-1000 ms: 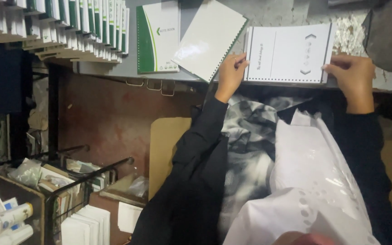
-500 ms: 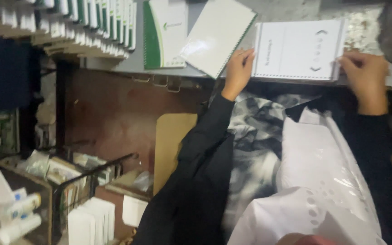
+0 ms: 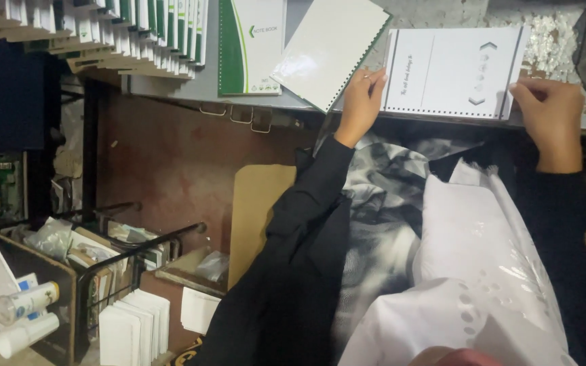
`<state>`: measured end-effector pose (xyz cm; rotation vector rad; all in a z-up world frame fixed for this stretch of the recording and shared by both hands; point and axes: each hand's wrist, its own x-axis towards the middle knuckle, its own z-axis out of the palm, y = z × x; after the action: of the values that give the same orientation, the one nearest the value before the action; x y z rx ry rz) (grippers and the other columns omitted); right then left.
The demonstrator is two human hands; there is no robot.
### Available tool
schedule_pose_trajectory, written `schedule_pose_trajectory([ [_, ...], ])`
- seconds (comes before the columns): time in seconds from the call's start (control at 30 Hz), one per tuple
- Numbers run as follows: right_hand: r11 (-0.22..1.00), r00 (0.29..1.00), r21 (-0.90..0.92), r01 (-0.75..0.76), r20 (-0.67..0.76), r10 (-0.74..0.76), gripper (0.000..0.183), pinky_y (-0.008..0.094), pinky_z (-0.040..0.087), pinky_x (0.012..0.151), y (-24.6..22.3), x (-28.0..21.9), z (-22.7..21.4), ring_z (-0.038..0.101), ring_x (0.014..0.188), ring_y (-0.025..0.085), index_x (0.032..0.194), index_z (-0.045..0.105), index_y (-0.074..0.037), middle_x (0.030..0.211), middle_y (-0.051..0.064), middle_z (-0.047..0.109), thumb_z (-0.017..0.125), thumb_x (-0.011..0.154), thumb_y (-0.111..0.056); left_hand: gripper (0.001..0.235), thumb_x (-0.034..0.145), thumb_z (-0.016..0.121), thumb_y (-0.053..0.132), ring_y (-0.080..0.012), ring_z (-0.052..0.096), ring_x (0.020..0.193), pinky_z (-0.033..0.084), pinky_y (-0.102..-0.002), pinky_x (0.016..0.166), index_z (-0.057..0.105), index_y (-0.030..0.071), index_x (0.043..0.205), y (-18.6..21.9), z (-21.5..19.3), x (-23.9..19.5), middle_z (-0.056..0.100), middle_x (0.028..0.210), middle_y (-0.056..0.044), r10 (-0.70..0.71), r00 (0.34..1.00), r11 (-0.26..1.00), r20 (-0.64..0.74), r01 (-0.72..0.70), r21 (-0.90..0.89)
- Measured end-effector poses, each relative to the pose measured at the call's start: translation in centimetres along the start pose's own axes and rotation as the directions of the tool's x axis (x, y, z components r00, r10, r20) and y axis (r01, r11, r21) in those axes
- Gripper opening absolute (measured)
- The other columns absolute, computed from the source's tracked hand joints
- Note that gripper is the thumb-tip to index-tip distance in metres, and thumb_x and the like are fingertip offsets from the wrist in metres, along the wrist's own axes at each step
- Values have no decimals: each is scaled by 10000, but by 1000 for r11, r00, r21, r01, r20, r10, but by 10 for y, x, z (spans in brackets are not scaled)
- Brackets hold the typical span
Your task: Assembling and stacking notebooks by aligning covers with inner pages.
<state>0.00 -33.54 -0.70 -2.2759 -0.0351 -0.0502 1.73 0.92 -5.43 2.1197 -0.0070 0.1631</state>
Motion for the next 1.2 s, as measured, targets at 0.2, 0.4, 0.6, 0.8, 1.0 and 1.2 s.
schedule_pose_trajectory([
  [0.2,999,999,-17,-49,-19,49,268,436,542,921,-27,-6,-3,702,1061,341,1225,763,98,1148,273,735,756,1094,-136,421,1050,507,285,-347,636,1206,488,-407,1071,700,-10,1279,16,-5,-3,653,1197,-179,-13,1000,999,-24,13,32],
  [0.4,999,999,-33,-31,14,32,304,454,535,892,-36,-8,-5,687,1013,347,1271,730,137,1166,302,723,723,1108,-120,394,1034,539,266,-314,651,1161,500,-396,1062,715,-13,1251,17,-4,-5,663,1171,-156,-3,998,999,-61,6,46],
  [0.6,996,998,-72,50,-31,-53,243,363,495,844,12,-3,9,692,959,228,1217,808,47,1044,181,768,765,1088,-154,371,1020,562,251,-329,639,1133,506,-428,1032,725,-17,1219,0,8,-3,658,1082,-164,94,988,993,-124,-84,85],
  [0.8,1000,1000,-12,5,-20,-5,244,396,527,934,-16,-8,-1,708,1072,305,1217,774,91,1143,238,748,733,1121,-129,393,1031,550,264,-391,606,1304,502,-439,1048,707,-11,1263,12,2,-7,660,1067,-127,26,995,998,-96,-21,57],
  [1.0,970,992,213,-116,-26,125,213,247,565,804,9,-7,10,690,827,134,1090,768,-13,908,74,707,620,1162,-148,394,1013,654,238,-267,659,1136,538,-384,1005,629,107,1385,41,-46,-17,633,1231,-75,82,977,988,-195,-54,143],
  [1.2,929,983,346,-132,-74,167,229,192,533,696,22,-3,15,616,780,57,1162,794,-28,923,17,702,582,1181,-114,1374,799,747,887,-539,-104,1566,5,-703,1233,50,86,1672,-16,-81,-4,-133,1707,-260,-147,983,642,-113,182,744],
])
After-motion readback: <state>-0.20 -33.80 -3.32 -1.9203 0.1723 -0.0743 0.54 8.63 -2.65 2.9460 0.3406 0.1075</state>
